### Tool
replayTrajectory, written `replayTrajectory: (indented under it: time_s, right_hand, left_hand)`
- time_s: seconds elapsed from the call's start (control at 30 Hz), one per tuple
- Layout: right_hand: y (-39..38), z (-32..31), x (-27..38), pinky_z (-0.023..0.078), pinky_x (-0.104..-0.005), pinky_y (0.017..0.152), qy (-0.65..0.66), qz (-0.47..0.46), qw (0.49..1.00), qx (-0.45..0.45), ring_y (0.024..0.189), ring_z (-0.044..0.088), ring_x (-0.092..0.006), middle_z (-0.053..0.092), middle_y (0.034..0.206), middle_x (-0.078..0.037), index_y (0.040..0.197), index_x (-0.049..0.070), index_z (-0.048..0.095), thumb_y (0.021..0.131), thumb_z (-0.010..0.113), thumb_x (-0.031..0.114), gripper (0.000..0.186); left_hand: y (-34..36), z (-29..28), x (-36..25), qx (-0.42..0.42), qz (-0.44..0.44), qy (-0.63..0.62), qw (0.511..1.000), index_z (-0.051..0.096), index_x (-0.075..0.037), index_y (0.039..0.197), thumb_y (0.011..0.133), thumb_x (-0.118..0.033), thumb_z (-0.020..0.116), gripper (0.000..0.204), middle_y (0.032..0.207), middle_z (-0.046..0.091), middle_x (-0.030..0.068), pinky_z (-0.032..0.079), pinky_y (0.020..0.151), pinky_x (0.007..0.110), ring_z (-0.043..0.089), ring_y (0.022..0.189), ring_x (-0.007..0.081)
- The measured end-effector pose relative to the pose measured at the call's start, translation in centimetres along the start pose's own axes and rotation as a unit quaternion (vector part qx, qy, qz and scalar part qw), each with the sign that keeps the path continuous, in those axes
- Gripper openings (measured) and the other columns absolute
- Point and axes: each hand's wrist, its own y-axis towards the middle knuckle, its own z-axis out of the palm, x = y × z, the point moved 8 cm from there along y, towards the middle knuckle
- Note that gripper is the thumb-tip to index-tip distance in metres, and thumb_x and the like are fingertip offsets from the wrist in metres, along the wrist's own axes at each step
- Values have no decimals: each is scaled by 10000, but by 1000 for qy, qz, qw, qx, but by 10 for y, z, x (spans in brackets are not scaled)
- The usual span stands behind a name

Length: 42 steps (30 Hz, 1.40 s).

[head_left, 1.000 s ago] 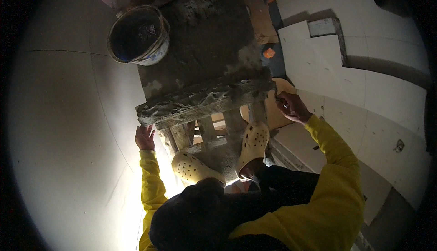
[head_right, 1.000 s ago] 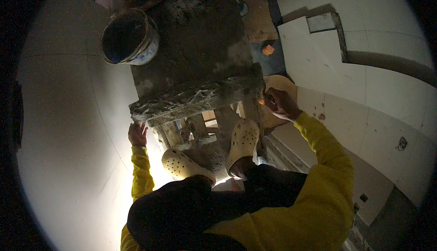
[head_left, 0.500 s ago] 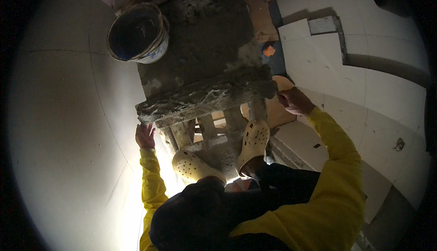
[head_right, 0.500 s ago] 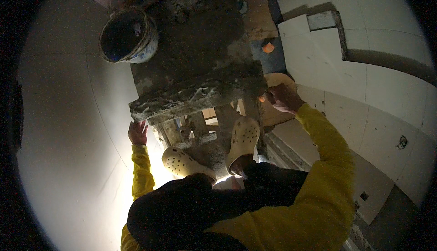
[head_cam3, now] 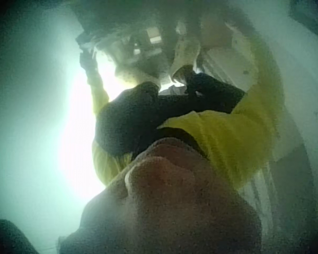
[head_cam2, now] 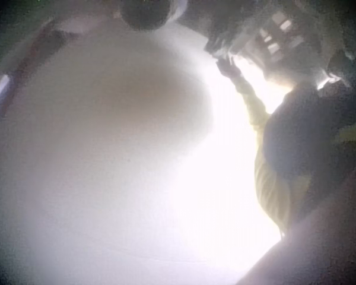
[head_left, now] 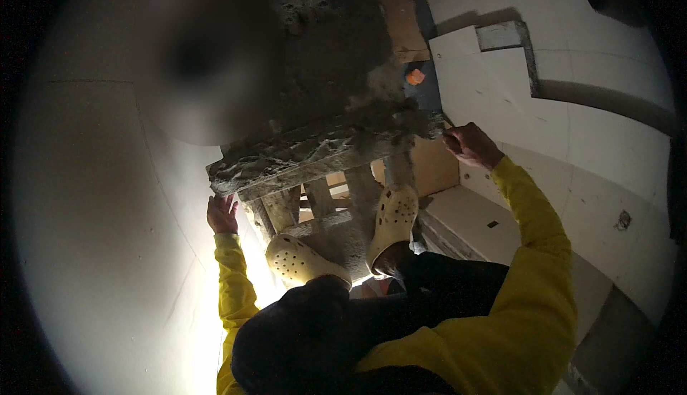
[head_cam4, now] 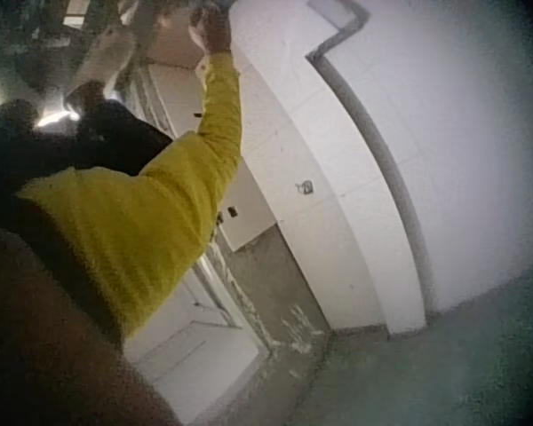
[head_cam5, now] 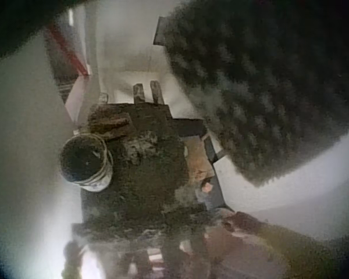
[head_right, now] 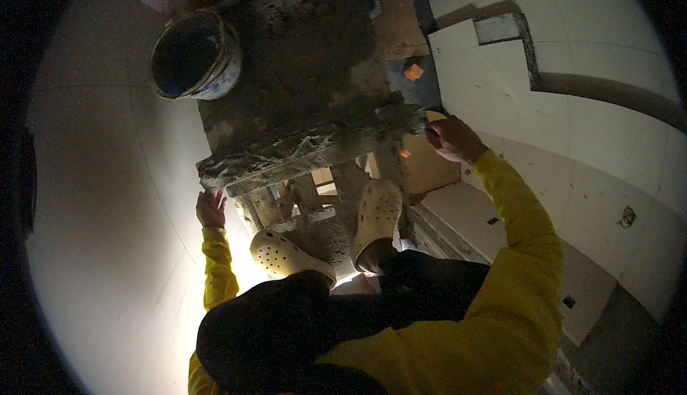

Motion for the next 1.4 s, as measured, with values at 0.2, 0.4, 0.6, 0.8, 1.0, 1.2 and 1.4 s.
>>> replayTrajectory:
  time_s: [0.2,0.4,0.6,0.8,1.0,1.2,1.4]
  right_hand:
    - [-8,-7,-31,467,-443,570,-9,-22,998,-52,575,590,-356,568,642,-204,748,21,579,884,620,209,236]
    - [-26,-52,-41,488,-430,552,-26,-3,994,-110,579,603,-317,575,654,-160,800,41,567,870,624,163,152]
    - [5,-19,-2,518,-362,543,-248,-77,951,-170,596,613,-243,601,775,-93,931,57,567,820,652,142,164]
    - [28,-10,22,526,-337,573,-361,-111,913,-155,734,617,-216,612,887,-77,1010,34,584,789,630,116,241]
    - [22,9,35,531,-368,624,-339,-129,918,-160,822,610,-247,601,964,-116,1101,15,589,781,628,106,334]
    - [40,50,66,524,-374,695,-287,-167,929,-161,880,599,-252,596,1122,-93,1146,38,593,788,610,114,366]
    - [55,27,161,545,-430,692,-148,-252,906,-306,839,637,-293,623,943,-110,1008,61,624,788,713,149,253]
  left_hand:
    - [0,0,2,7,-7,-16,1000,570,-183,1252,974,-448,429,409,1280,615,-3,344,990,453,514,1226,225]
    - [3,-4,2,1,-7,-19,1000,570,-181,1244,973,-426,450,385,1278,604,18,354,995,471,521,1209,247]
    - [5,3,1,-34,-10,-34,999,564,-170,1261,963,-437,472,411,1280,585,31,370,1001,484,510,1206,289]
    - [11,0,1,-41,-3,-35,999,559,-157,1261,966,-431,475,411,1251,592,30,402,965,485,515,1162,300]
    - [7,3,1,-22,2,-43,999,546,-129,1262,974,-419,494,412,1225,605,42,439,898,472,535,1099,291]
    - [6,10,0,-17,2,-39,999,560,-131,1226,989,-418,456,387,1157,625,30,479,822,434,561,1037,271]
    - [2,9,-2,-17,3,-48,999,561,-147,1231,990,-411,458,373,1157,625,20,478,839,439,561,1046,264]
